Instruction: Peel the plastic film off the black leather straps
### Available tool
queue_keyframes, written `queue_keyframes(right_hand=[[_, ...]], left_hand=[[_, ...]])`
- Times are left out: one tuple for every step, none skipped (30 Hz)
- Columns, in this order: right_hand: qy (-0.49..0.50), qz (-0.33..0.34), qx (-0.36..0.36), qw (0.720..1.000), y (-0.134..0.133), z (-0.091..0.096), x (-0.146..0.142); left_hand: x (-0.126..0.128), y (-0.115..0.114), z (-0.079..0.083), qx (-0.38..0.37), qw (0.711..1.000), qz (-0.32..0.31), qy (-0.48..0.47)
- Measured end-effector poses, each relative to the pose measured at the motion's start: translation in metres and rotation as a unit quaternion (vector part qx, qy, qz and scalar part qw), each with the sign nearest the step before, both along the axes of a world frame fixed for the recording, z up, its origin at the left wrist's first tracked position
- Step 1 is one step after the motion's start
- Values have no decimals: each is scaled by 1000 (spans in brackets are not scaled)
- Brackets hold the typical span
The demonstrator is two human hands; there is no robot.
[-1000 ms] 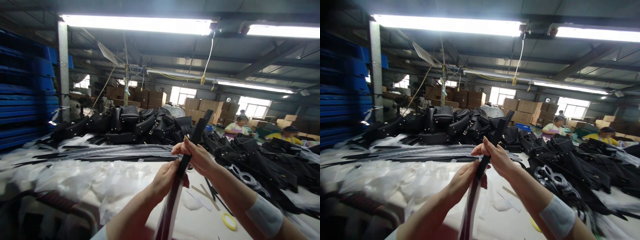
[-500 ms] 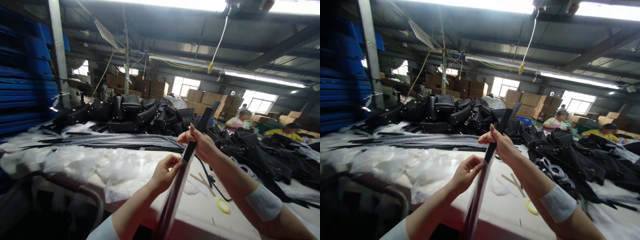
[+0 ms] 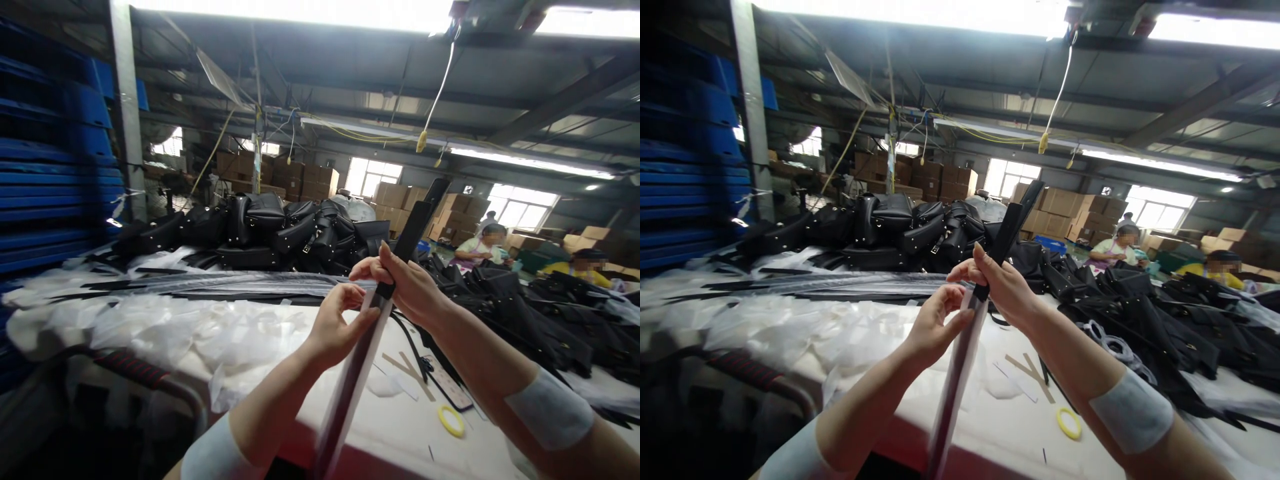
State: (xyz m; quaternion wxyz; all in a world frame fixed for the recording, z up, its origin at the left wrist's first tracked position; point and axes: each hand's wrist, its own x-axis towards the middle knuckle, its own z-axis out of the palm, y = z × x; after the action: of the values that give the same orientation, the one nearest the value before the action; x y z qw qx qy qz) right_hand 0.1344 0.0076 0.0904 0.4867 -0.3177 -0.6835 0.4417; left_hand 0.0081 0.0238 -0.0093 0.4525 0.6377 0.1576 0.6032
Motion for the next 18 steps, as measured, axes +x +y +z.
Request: queue_keyframes(right_hand=[[-5, -4, 5, 1000, -1, 0, -1], [-11, -5, 10, 1000, -2, -2, -2], [-17, -2, 12, 1000, -2, -3, -2], [-22, 4, 10, 1000, -2, -4, -2], [-23, 10, 6, 1000, 0, -5, 0], [-16, 14, -2, 1000, 2, -4, 2], [1, 14, -11, 1000, 6, 0, 6], [30, 5, -18, 999, 10, 5, 10], [65, -14, -18, 998, 14, 13, 16], [99, -41, -7, 994, 18, 22, 21], [126, -73, 16, 989, 21, 31, 26], [142, -105, 46, 983, 24, 38, 30], [147, -131, 75, 978, 26, 44, 32], [142, -146, 96, 974, 27, 47, 33], [133, -151, 106, 974, 27, 48, 31], [122, -146, 108, 976, 26, 45, 28], [109, -133, 102, 980, 25, 41, 25], [92, -119, 93, 984, 23, 36, 21]], left_hand=[[1, 0, -1, -28, 998, -51, -8], [2, 0, -3, -58, 992, -111, -8], [3, -1, -4, -84, 981, -173, 3], [3, -2, -6, -106, 968, -225, 20], [3, -3, -8, -124, 957, -261, 35], [4, -4, -10, -137, 950, -278, 44], [4, -4, -11, -147, 948, -278, 47], [5, -4, -13, -153, 950, -269, 46], [6, -4, -13, -155, 953, -258, 42], [8, -3, -14, -154, 956, -246, 39], [10, -2, -13, -150, 959, -239, 38], [12, -1, -12, -145, 961, -234, 37], [13, 0, -10, -139, 963, -229, 32], [15, 1, -7, -134, 965, -223, 26], [16, 1, -4, -129, 968, -217, 20], [17, 1, -1, -123, 970, -210, 14], [17, 1, 2, -119, 972, -204, 10], [17, 1, 5, -116, 973, -198, 7]])
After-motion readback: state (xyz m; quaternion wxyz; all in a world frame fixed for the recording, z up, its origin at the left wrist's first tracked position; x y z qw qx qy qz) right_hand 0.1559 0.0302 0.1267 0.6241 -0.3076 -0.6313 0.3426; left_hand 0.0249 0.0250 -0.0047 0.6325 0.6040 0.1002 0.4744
